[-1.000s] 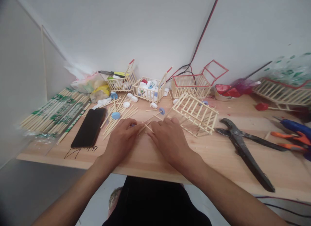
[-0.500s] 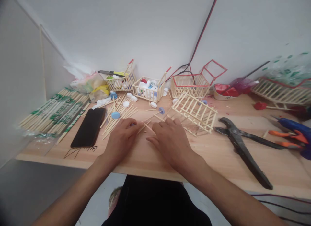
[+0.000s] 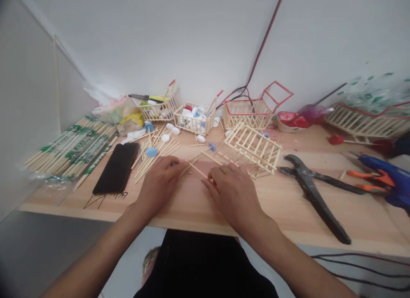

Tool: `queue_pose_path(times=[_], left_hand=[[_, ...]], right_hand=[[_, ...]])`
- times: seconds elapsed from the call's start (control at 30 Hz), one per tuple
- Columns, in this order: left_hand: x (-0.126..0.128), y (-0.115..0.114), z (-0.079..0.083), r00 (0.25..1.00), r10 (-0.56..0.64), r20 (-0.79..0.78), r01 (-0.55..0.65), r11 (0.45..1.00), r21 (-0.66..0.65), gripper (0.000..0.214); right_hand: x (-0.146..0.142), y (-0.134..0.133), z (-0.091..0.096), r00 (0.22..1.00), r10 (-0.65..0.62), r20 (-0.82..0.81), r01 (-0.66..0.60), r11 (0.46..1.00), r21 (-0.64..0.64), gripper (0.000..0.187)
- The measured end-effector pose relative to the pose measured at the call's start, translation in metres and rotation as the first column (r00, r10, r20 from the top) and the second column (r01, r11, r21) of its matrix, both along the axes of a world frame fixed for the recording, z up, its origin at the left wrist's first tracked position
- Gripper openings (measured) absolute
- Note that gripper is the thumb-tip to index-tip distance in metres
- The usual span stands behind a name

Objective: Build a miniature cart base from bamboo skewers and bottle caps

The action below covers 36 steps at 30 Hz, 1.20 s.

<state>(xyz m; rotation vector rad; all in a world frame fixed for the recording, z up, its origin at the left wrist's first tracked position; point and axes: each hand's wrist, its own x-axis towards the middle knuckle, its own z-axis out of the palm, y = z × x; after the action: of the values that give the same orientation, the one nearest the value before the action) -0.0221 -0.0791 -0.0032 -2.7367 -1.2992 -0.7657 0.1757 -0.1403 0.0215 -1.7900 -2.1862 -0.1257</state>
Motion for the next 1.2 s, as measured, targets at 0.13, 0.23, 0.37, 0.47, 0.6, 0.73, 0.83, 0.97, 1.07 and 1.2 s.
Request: queue_pose_path(times=[0.13,0.23,0.37,0.47,0.6,0.73,0.83,0.97,1.07,1.2], left_hand=[[0.0,0.0,0.001,1.0,-0.001,-0.005,0.001,1.0,-0.003,0.028],[0.0,-0.001,0.002,1.0,0.001,-0.006,-0.001,1.0,0.003,0.028],[0.0,-0.001,0.002,1.0,0.005,-0.008,-0.005,1.0,0.009,0.027],[0.0,-0.001,0.003,1.0,0.002,-0.011,-0.002,1.0,0.001,0.027],[0.0,-0.001,0.003,1.0,0.009,-0.016,-0.009,1.0,-0.004,0.026],[0.0,0.0,0.001,1.0,0.004,-0.017,-0.004,1.0,-0.004,0.026],[0.0,0.0,0.0,1.0,-0.001,-0.012,0.001,1.0,-0.005,0.028],[0.0,-0.001,0.001,1.0,0.001,-0.017,-0.001,1.0,-0.019,0.028],[0.0,-0.001,0.002,1.0,0.003,-0.016,-0.003,1.0,-0.017,0.027],[0.0,0.0,0.001,1.0,0.004,-0.012,-0.004,1.0,-0.005,0.027]], right_hand=[[-0.001,-0.004,-0.006,0.998,-0.026,-0.057,0.026,1.0,0.015,0.02],[-0.002,-0.007,-0.009,0.994,-0.035,-0.108,0.039,0.999,0.038,0.021],[-0.003,-0.007,-0.01,0.988,-0.036,-0.15,0.044,0.998,0.046,0.022],[-0.003,-0.006,-0.012,0.987,-0.038,-0.157,0.047,0.998,0.052,0.022],[-0.002,-0.005,-0.018,0.981,-0.08,-0.179,0.087,0.996,0.033,0.022],[-0.002,-0.006,-0.023,0.974,-0.093,-0.208,0.099,0.995,0.021,0.023],[-0.001,-0.005,-0.025,0.97,-0.092,-0.224,0.099,0.995,0.021,0.022],[0.0,-0.005,-0.026,0.964,-0.081,-0.253,0.088,0.996,0.015,0.021],[0.0,-0.005,-0.025,0.962,-0.069,-0.264,0.075,0.997,0.015,0.021],[0.0,-0.006,-0.026,0.96,-0.07,-0.27,0.076,0.997,0.013,0.022]])
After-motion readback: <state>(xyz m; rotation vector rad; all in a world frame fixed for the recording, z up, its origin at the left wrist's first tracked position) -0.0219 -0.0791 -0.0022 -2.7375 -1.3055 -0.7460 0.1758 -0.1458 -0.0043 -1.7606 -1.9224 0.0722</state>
